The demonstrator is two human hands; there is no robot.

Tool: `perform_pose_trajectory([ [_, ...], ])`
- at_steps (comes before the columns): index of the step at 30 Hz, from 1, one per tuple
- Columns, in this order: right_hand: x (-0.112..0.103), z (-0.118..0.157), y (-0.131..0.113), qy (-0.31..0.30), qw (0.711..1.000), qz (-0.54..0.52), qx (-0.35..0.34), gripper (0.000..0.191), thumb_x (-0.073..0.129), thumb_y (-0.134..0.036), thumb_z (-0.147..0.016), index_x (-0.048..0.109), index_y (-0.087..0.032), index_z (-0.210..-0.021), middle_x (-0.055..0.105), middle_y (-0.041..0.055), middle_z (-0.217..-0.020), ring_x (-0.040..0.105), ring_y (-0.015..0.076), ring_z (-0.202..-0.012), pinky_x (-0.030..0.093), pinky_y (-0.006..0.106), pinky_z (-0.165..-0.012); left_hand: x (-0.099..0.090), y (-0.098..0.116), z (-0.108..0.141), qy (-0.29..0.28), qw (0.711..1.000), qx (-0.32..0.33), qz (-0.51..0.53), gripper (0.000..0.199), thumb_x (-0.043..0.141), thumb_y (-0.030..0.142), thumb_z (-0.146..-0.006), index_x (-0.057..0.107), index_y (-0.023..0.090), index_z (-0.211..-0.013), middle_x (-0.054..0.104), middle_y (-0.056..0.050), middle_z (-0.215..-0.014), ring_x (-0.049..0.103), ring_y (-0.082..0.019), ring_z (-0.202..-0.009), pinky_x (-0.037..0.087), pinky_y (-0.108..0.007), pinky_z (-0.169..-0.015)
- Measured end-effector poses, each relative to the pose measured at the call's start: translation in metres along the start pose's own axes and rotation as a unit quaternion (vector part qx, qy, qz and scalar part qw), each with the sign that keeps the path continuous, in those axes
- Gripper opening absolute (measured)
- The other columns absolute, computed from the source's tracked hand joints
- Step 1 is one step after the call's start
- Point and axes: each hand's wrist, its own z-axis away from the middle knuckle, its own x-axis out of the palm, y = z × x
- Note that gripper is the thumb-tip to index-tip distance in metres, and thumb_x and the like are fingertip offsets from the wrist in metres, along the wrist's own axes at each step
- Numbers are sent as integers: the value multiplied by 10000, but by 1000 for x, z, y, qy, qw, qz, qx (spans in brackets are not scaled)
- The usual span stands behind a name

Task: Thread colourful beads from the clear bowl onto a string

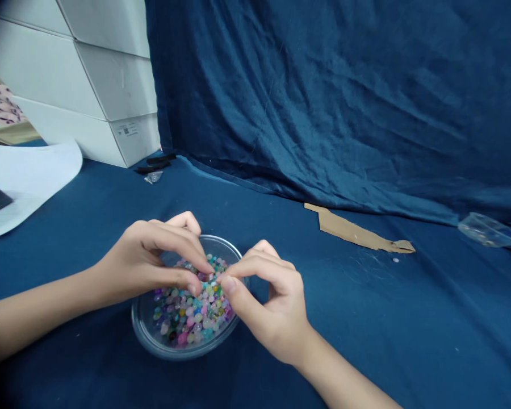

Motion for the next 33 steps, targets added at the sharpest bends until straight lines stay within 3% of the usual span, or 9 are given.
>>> perform_pose_trajectory([
  [17,4,-2,-3,-10,996,92,-1,146,682,-170,-940,725,-211,-807,697,-8,-683,518,168,-664,413,382,-698,2,3,0,-2,1000,-19,-7,168,914,219,-770,855,226,-927,803,-40,-811,592,-186,-793,488,-316,-732],
  [33,5,-2,-2,-31,997,64,37,158,674,-194,-951,703,-217,-798,649,-14,-673,526,181,-722,423,363,-701,2,2,3,15,999,-44,18,263,925,187,-744,858,246,-991,762,-43,-749,559,-178,-766,494,-268,-664],
])
